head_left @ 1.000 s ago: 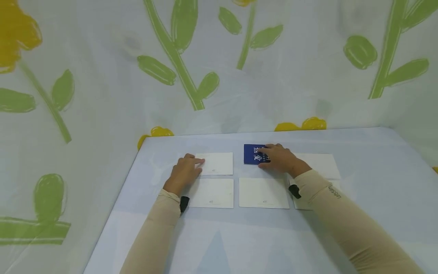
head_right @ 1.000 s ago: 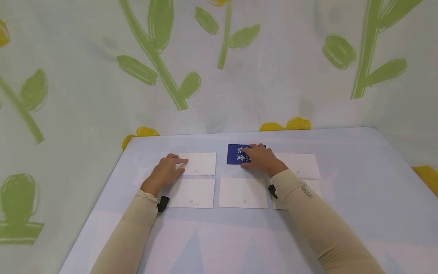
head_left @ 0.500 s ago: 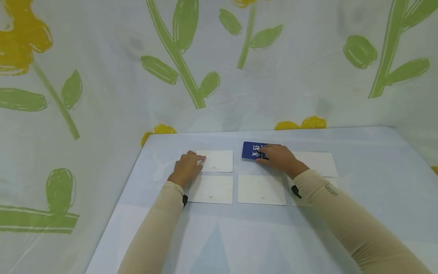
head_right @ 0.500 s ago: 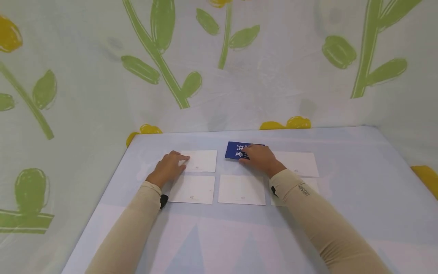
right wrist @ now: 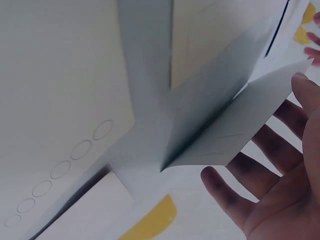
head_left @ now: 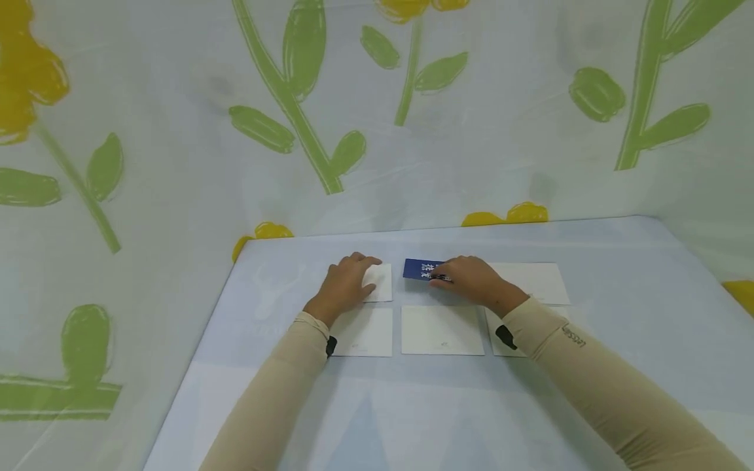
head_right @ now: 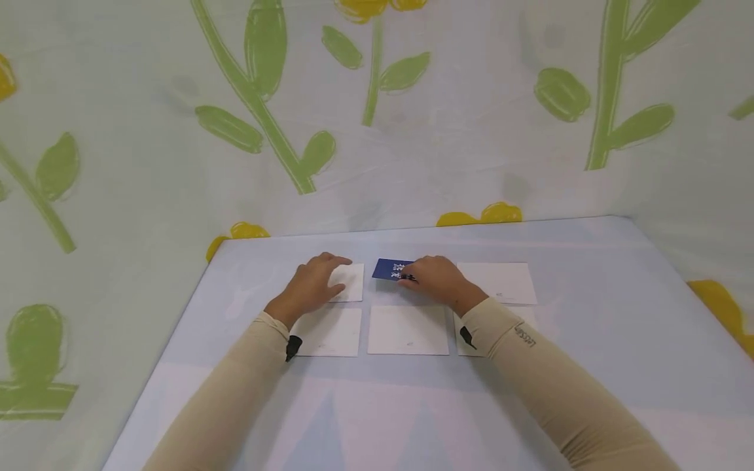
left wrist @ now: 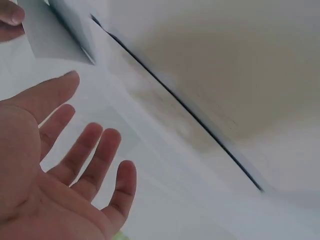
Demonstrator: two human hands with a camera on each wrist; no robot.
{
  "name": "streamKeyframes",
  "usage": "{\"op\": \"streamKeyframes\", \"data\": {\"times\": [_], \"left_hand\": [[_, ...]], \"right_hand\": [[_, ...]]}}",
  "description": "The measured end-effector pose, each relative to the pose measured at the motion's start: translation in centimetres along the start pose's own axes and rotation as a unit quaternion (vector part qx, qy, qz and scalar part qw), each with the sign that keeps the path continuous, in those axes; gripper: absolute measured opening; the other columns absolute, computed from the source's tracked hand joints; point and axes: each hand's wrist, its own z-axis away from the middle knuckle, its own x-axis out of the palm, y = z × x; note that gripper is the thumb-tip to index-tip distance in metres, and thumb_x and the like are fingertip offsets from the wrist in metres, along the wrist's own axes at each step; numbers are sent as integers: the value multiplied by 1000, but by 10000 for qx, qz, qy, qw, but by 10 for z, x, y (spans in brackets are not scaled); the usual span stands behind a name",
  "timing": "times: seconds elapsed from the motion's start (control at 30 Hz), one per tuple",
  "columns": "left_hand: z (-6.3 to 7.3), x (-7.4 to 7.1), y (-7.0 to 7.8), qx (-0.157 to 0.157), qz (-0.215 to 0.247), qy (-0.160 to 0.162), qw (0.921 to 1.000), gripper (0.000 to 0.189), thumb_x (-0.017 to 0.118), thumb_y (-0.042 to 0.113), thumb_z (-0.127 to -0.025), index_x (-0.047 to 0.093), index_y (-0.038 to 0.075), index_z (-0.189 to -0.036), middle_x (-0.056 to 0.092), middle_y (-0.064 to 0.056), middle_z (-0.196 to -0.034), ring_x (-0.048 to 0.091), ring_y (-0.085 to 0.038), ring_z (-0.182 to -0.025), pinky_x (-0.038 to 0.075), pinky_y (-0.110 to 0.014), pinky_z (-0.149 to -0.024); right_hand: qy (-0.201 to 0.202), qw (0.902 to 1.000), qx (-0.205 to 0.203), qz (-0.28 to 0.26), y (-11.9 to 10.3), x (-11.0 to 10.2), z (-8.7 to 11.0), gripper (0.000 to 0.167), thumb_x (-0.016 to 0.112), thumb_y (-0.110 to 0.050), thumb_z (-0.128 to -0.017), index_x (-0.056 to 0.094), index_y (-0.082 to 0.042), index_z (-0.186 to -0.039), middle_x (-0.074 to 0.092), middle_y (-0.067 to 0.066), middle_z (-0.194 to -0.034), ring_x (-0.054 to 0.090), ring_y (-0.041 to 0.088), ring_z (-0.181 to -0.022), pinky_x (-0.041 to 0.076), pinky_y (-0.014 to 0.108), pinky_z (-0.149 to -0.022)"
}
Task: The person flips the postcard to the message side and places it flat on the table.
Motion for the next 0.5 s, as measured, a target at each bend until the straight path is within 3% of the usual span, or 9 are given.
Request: {"op": "streamKeyframes", "data": {"times": [0.1, 0.27, 0.5], "left_hand": [[-4, 3, 14, 273, 53, -181, 9994, 55, 76, 25, -90, 57, 23, -141, 59, -7, -141, 56, -29, -131, 48, -55, -102], [-8, 12, 25, 459, 161, -405, 9980, 52, 73, 28, -92, 56, 24, -141, 58, -3, -144, 54, -27, -134, 46, -53, -106], [-11, 18, 37, 681, 463, -383, 9959, 40, 65, 28, -98, 60, 18, -136, 62, -3, -140, 57, -24, -132, 46, -45, -110]], "right_hand": [[-13, 10000, -76, -44, -3, 0, 3, 34, 63, -35, -98, 73, -11, -119, 76, 6, -109, 71, 23, -100, 56, 44, -93], [-96, 9996, -51, -263, -5, -2, 9, 34, 62, -36, -99, 73, -11, -120, 76, 6, -111, 69, 21, -96, 56, 44, -92], [12, 9982, -126, -592, 0, -7, 16, 31, 60, -33, -100, 75, -9, -114, 76, 2, -104, 62, 11, -80, 56, 34, -78]]}}
